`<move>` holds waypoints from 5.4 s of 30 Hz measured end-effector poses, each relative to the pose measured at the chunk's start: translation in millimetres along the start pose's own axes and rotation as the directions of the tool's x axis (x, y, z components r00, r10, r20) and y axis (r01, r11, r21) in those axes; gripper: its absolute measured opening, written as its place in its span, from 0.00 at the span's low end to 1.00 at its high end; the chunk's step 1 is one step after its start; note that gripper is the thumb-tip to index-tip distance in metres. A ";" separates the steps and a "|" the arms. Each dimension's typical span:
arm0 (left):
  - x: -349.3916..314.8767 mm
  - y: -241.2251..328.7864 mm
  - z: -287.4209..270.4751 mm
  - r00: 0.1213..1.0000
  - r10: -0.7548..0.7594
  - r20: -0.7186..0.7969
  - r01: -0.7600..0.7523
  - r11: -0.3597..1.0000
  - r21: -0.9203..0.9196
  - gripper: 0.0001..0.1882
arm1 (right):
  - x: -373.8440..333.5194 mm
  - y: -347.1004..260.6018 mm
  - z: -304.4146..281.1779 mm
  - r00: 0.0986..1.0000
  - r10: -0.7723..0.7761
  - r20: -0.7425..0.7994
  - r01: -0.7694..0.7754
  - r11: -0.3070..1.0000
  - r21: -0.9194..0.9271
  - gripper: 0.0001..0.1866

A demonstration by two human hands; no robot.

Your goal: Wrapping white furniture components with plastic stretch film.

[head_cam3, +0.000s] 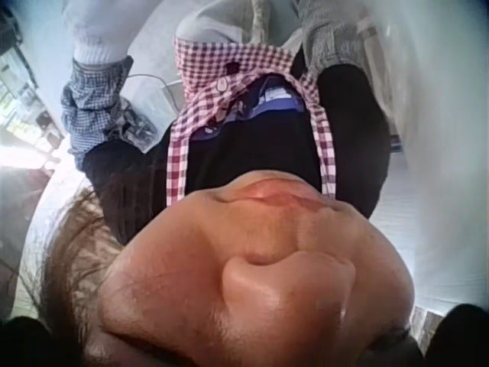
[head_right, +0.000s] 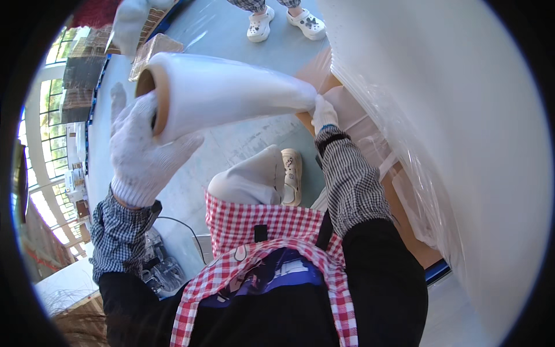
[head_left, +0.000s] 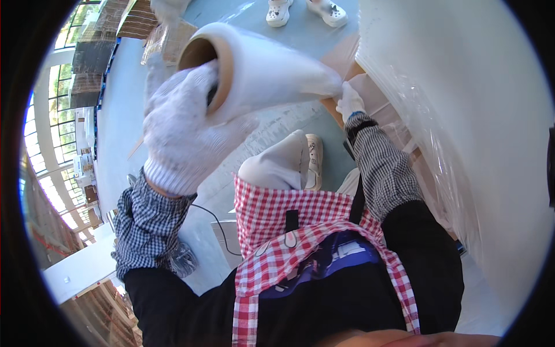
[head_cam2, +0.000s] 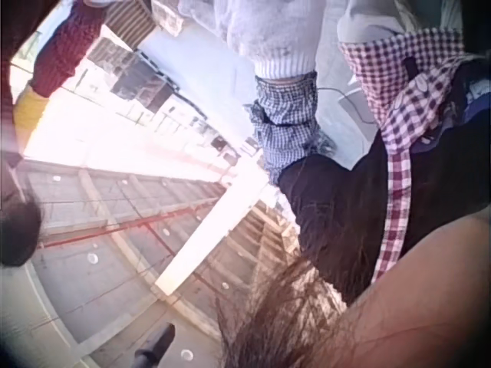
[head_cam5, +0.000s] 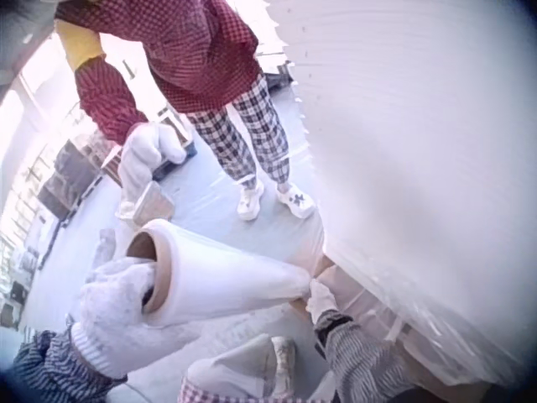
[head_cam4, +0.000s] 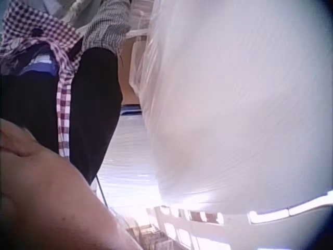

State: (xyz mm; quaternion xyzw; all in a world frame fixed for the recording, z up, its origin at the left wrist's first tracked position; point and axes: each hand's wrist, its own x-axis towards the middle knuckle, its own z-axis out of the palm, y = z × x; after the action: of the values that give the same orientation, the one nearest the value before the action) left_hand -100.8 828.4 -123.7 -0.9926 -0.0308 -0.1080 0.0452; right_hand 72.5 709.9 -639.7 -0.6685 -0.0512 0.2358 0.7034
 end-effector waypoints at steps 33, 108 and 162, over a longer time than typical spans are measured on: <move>-13.2 13.4 -14.4 0.869 0.456 0.193 -0.427 0.887 -0.176 0.11 | -143.2 -61.9 81.3 0.610 0.759 0.225 -0.762 0.486 0.428 0.30; 163.2 506.6 -110.1 0.264 0.831 0.489 -0.869 0.425 -0.254 0.32 | -301.9 -133.4 -256.5 0.622 0.780 -0.065 0.437 -0.276 0.856 0.43; 298.4 558.6 -182.6 0.103 0.928 0.358 -0.968 0.177 -0.179 0.26 | -194.2 -312.2 -434.2 0.699 0.688 -0.194 0.378 -0.126 0.917 0.49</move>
State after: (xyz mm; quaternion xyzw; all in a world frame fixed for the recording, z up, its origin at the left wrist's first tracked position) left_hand 191.1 270.9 72.3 -0.7745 0.5976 0.1473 0.1461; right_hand 151.3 235.9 -335.1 0.0563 0.4937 0.0249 0.8675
